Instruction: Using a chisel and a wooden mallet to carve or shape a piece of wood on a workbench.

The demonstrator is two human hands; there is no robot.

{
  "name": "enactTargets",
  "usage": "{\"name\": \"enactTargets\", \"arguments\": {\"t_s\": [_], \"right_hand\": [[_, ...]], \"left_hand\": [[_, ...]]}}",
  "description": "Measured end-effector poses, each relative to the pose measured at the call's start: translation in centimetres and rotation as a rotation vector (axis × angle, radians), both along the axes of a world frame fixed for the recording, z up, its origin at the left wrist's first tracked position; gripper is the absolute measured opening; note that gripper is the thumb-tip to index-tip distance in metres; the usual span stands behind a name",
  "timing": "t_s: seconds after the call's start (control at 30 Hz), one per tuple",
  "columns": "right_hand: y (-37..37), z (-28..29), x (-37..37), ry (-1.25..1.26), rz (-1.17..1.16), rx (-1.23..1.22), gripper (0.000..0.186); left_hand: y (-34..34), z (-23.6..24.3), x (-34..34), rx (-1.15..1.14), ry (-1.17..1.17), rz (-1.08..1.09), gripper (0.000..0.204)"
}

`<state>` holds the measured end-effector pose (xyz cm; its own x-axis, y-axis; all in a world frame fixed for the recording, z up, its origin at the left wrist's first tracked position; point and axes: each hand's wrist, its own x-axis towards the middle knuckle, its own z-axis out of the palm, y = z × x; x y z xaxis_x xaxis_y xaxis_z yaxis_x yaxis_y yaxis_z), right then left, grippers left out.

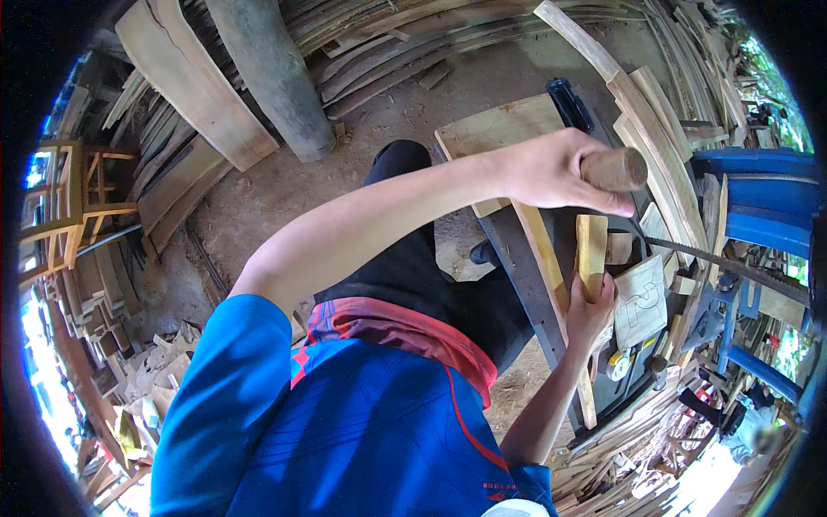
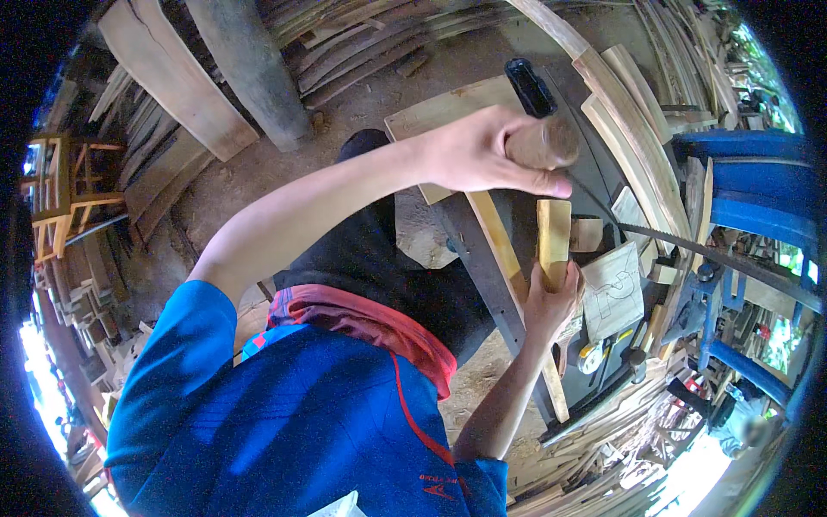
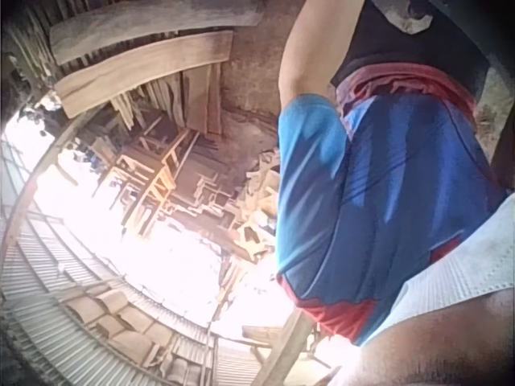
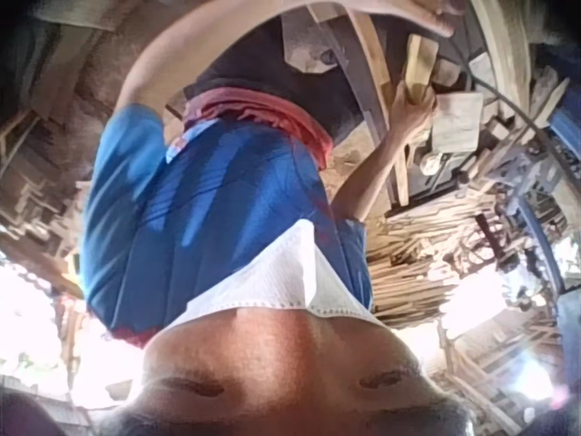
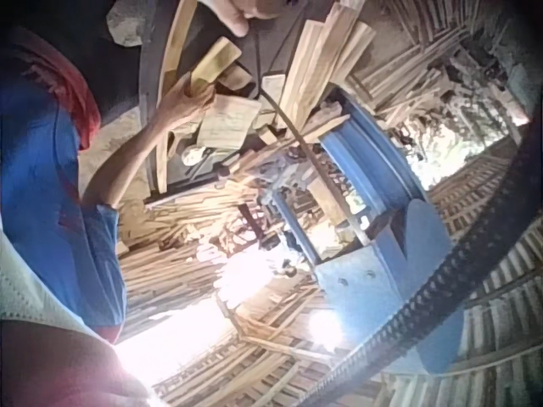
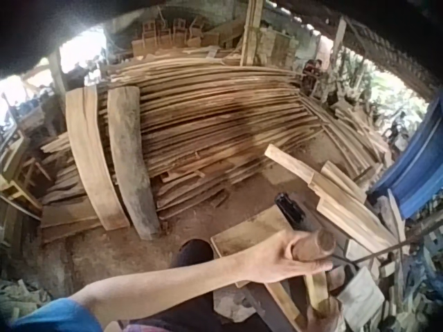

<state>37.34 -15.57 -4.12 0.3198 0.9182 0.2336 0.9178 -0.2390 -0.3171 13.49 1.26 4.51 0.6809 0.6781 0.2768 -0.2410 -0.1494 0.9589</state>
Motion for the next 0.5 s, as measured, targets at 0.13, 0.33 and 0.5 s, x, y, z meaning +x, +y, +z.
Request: {"name": "enactTargets", "arguments": {"t_s": [0.13, 0.33, 0.5], "right_hand": [[1.1, 6.1, -0.7, 0.344, -0.1, -0.066, 0.057], [0.4, 18.7, -1.1, 0.729, 0.289, 0.503, 0.062], [3.4, 20.5, -7.9, 0.051, 0.48, -0.021, 0.05]], "left_hand": [[-0.5, -1.0, 0.4, -0.056, -0.095, -0.018, 0.035], [-0.5, -0.1, 0.4, -0.026, -0.051, 0.064, 0.024], [-0.5, -0.8, -0.2, -0.018, 0.001, 0.113, 0.024]]}}
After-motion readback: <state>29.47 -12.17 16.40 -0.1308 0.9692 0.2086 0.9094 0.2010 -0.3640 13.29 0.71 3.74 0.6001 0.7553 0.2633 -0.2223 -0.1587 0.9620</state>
